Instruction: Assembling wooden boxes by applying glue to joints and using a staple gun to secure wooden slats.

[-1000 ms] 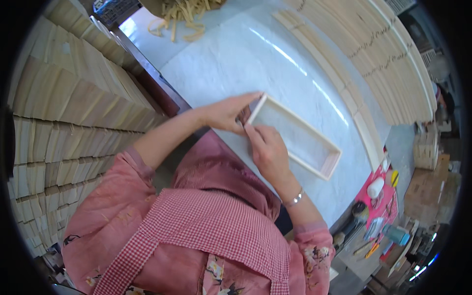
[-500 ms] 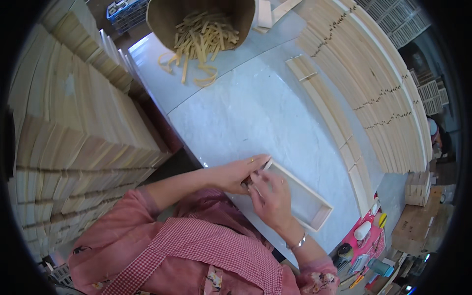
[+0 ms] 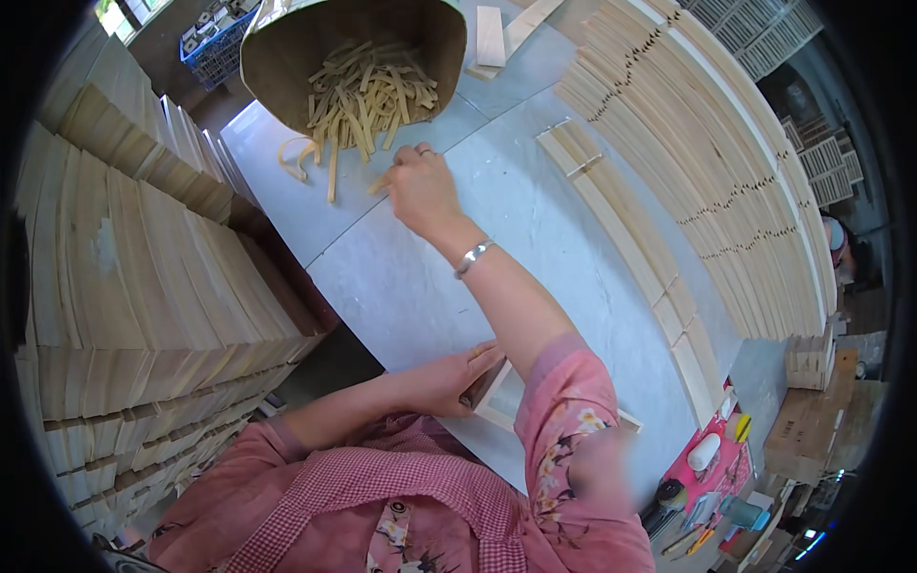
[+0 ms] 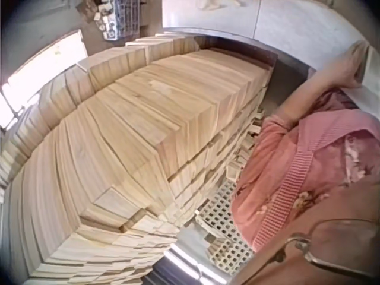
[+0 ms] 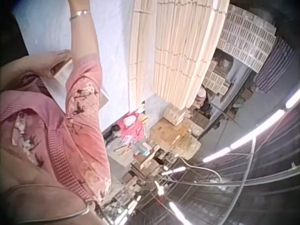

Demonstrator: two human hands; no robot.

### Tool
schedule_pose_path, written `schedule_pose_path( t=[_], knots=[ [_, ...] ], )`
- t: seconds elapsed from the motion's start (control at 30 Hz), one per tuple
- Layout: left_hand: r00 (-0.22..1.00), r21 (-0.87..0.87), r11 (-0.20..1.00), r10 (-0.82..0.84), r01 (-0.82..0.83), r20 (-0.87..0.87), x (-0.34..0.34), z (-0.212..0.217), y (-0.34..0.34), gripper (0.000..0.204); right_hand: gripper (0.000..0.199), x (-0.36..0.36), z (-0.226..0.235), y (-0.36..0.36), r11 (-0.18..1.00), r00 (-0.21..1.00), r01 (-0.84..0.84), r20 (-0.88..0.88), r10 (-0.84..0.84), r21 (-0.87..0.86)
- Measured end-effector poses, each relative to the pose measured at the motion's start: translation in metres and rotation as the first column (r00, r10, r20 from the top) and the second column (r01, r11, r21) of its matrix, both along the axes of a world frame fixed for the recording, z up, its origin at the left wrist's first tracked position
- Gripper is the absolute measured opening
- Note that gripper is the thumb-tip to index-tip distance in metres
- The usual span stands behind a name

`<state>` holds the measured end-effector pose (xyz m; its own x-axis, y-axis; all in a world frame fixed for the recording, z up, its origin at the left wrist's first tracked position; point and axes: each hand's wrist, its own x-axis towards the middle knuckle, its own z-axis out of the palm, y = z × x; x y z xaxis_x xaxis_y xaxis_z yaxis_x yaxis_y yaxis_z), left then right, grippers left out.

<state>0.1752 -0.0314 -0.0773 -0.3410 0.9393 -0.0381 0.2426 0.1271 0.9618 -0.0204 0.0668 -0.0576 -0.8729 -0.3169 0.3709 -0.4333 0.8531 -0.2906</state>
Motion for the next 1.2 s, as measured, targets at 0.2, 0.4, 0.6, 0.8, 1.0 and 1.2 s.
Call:
schedule_pose_path(
  t=[0.2, 0.4, 0.6, 0.8, 1.0, 1.2],
  knots=[
    [0.999, 0.068, 0.997, 0.026, -0.024, -0.024, 0.004, -0.01, -0.001, 0.103, 0.02, 0.068, 0.041, 0.09, 0.892, 0.984, 0.178, 0.055, -0.17, -0.416],
    [0.996, 0.03, 0.998, 0.055, -0.053, -0.07, -0.003, 0.001, -0.002, 0.109, 0.013, 0.198, 0.065, 0.158, 0.725, 0.828, 0.56, 0.282, -0.484, -0.4],
    [0.994, 0.023, 0.994, 0.107, -0.107, 0.008, 0.001, 0.002, -0.002, 0.116, 0.012, 0.251, 0.051, 0.136, 0.836, 0.813, 0.489, 0.479, -0.332, -0.251],
    [0.995, -0.122, 0.99, 0.079, -0.072, 0.056, 0.003, 0.019, -0.001, 0.112, 0.012, 0.268, 0.056, 0.111, 0.902, 0.851, 0.316, 0.508, -0.133, -0.294],
    [0.95, 0.002, 0.993, 0.109, -0.114, -0.291, 0.005, -0.003, -0.001, 0.109, 0.014, 0.306, 0.066, 0.098, 0.923, 0.865, 0.353, 0.429, -0.26, -0.153],
    [0.807, 0.04, 0.995, 0.098, -0.091, -0.582, 0.003, -0.009, 0.003, 0.105, 0.012, 0.359, 0.066, 0.037, 0.968, 0.927, 0.249, 0.296, -0.232, -0.019]
  ],
)
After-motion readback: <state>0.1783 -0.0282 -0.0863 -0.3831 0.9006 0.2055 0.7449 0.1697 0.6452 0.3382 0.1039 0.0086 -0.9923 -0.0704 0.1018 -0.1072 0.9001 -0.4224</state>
